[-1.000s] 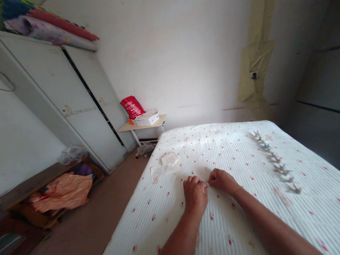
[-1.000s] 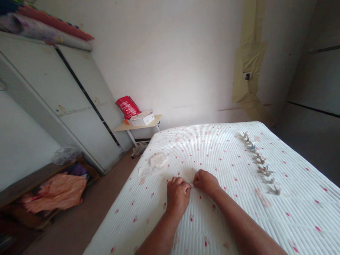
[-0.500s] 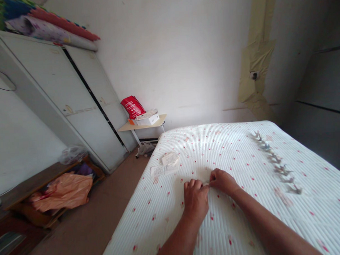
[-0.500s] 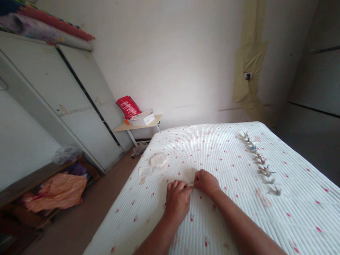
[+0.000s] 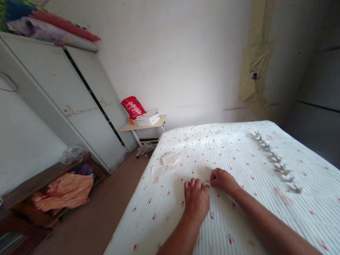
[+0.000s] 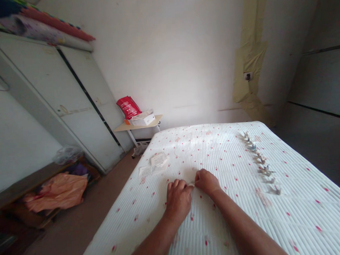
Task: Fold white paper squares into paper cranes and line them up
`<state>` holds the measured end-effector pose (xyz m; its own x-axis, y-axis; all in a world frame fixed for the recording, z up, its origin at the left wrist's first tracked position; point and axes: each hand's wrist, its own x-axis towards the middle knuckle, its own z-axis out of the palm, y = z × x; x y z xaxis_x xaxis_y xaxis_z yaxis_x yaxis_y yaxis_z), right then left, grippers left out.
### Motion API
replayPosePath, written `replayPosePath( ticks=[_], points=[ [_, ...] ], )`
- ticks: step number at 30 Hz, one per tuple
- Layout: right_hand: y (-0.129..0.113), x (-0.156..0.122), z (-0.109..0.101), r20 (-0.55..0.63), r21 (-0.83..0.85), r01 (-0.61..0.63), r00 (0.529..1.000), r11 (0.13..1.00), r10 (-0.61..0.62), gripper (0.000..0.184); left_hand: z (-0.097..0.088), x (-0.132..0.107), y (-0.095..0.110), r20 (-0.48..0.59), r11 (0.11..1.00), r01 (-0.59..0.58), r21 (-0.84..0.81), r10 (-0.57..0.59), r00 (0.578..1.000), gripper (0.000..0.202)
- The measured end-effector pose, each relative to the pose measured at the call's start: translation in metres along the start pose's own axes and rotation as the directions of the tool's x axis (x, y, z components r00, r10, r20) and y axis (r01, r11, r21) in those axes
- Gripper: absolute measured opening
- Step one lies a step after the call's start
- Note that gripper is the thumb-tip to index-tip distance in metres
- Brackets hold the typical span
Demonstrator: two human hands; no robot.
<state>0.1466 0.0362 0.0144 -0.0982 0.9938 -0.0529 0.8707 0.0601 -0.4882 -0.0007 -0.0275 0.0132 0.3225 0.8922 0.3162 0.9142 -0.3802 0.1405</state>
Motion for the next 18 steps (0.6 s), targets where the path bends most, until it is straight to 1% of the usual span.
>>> replayPosePath(
  ticks=[3, 6, 9, 13, 17, 18],
  points=[
    [0.006, 0.003, -0.001, 0.019, 0.032, 0.038, 0.999, 0.999, -0.039, 0.014, 0.001, 0.0, 0.0, 0.014, 1.0, 0.013, -0.004, -0.013, 1.0, 0.025],
    [0.01, 0.004, -0.001, 0.032, 0.046, 0.059, 0.998, 0.997, -0.061, 0.013, 0.002, 0.0, 0.0, 0.015, 1.0, 0.017, -0.01, -0.017, 1.0, 0.025],
    [0.007, 0.001, 0.0, -0.003, 0.017, 0.037, 0.999, 0.999, -0.037, 0.006, 0.003, 0.0, 0.0, 0.004, 1.0, 0.007, -0.02, -0.007, 1.0, 0.025],
    [-0.001, -0.006, 0.0, -0.05, -0.025, 0.011, 0.999, 1.0, -0.013, 0.01, 0.005, 0.0, -0.001, -0.004, 1.0, 0.013, -0.02, -0.013, 1.0, 0.024],
    [-0.003, -0.005, -0.002, -0.028, -0.01, -0.007, 1.0, 1.0, 0.007, 0.004, 0.004, 0.0, -0.001, -0.014, 1.0, 0.016, -0.017, -0.016, 1.0, 0.025],
    [-0.002, -0.004, -0.002, -0.02, -0.006, -0.011, 1.0, 1.0, 0.011, 0.005, 0.003, 0.0, -0.001, -0.015, 1.0, 0.016, -0.016, -0.016, 1.0, 0.025]
  ],
)
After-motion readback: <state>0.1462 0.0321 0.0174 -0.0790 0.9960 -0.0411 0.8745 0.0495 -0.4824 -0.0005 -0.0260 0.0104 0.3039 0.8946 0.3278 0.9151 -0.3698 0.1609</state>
